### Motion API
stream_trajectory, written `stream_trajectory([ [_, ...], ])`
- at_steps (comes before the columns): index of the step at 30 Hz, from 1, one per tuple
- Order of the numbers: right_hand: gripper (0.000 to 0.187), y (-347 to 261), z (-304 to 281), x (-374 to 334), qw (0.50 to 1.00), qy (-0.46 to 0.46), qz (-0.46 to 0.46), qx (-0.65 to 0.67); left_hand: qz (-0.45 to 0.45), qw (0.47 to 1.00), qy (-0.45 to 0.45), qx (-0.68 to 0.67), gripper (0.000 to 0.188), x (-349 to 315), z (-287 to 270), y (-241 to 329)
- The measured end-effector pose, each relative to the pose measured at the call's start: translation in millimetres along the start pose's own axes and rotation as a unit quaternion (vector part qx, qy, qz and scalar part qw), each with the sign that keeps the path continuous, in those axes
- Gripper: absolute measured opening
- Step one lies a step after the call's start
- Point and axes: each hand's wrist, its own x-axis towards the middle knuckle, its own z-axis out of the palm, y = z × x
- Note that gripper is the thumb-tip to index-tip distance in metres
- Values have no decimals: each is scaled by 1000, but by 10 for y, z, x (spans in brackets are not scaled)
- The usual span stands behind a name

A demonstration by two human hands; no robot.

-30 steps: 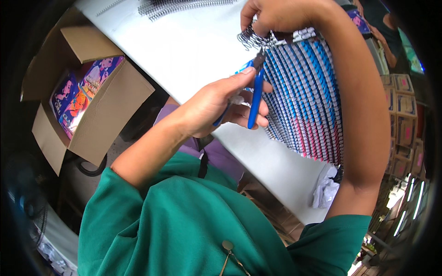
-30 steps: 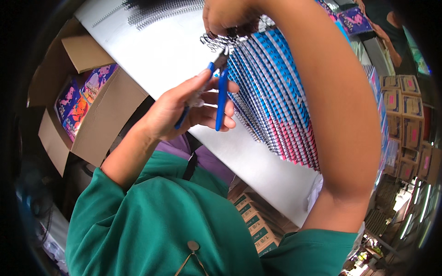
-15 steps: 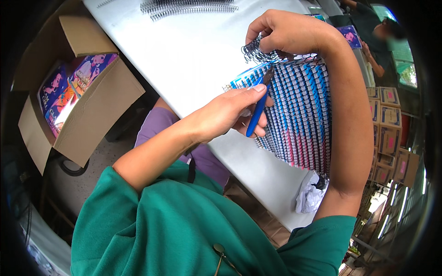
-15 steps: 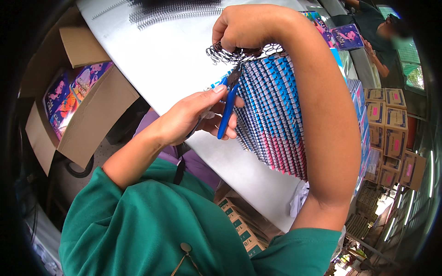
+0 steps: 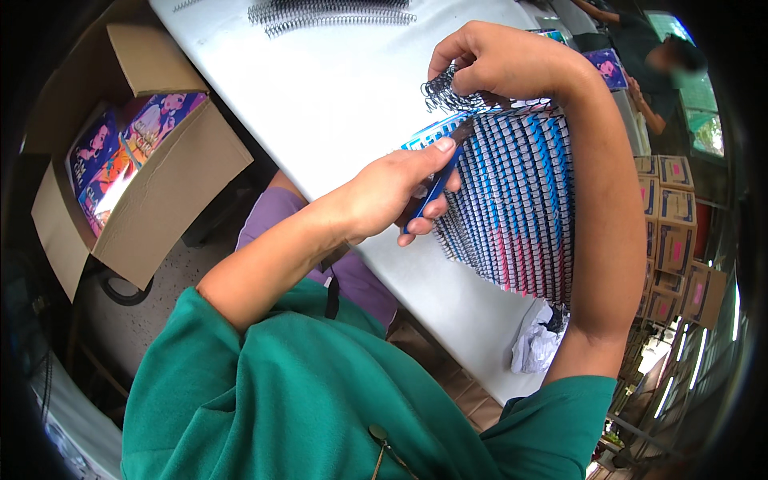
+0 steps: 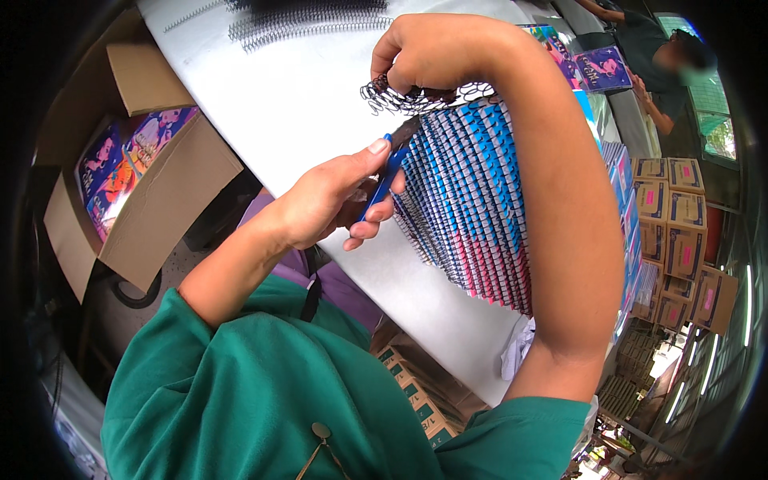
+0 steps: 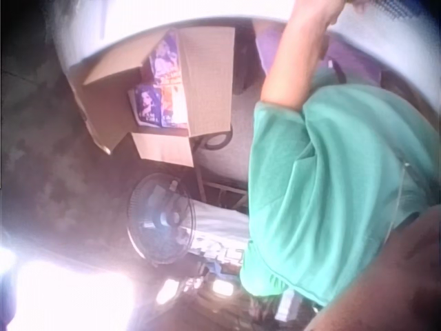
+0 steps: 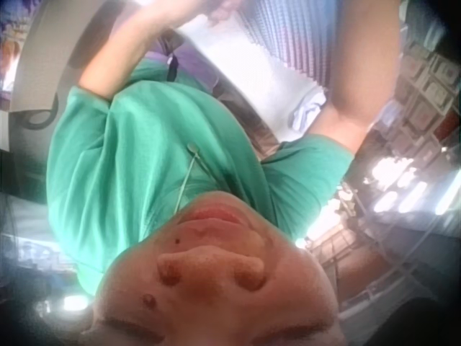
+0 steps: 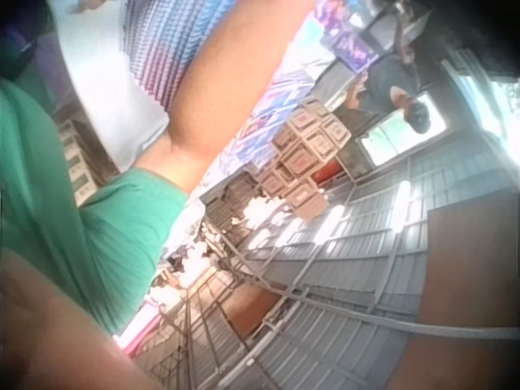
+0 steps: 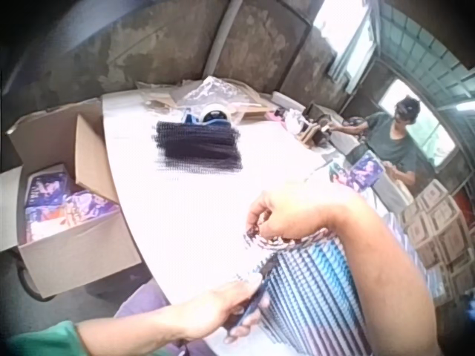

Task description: The person trims the excess plastic binding spiral from a stack of notebooks using side cutters and then sorts the notebooks into smaller stacks on a table.

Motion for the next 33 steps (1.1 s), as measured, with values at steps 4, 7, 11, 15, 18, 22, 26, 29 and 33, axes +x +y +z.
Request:
stream_trajectory([
  [4, 34, -8, 2, -5, 1000, 11, 2, -10, 5, 1000, -16, 9, 58, -42, 11, -42],
  [7, 35, -7, -11, -1, 1000, 5, 8, -2, -3, 999, -37, -14, 61, -57, 23, -19],
  [11, 35, 19, 0, 0, 1000, 18, 1, -10, 13, 1000, -17, -3, 62, -1, 32, -15],
  [15, 34, 1, -14, -25, 1000, 13, -3, -1, 14, 999, -34, 10, 62, -42, 18, -13],
  [18, 34, -16, -24, -35, 1000, 6, -4, 2, 7, 1000, -20, -16, 61, -37, 47, 20],
  [22, 33, -29, -15, -40, 1000, 18, -4, -16, -5, 1000, 4, -12, 59, -13, 58, 90],
  [26, 33, -26, -62, -56, 998, 18, -27, -46, 21, 999, -30, -3, 60, -16, -32, 3],
  [29, 33, -20, -60, -104, 999, 44, -8, -28, 31, 998, -47, 8, 62, -87, 19, 0],
  [33, 33, -85, -90, -179, 997, 46, 19, -51, 25, 998, -47, -18, 66, -70, 103, 46],
])
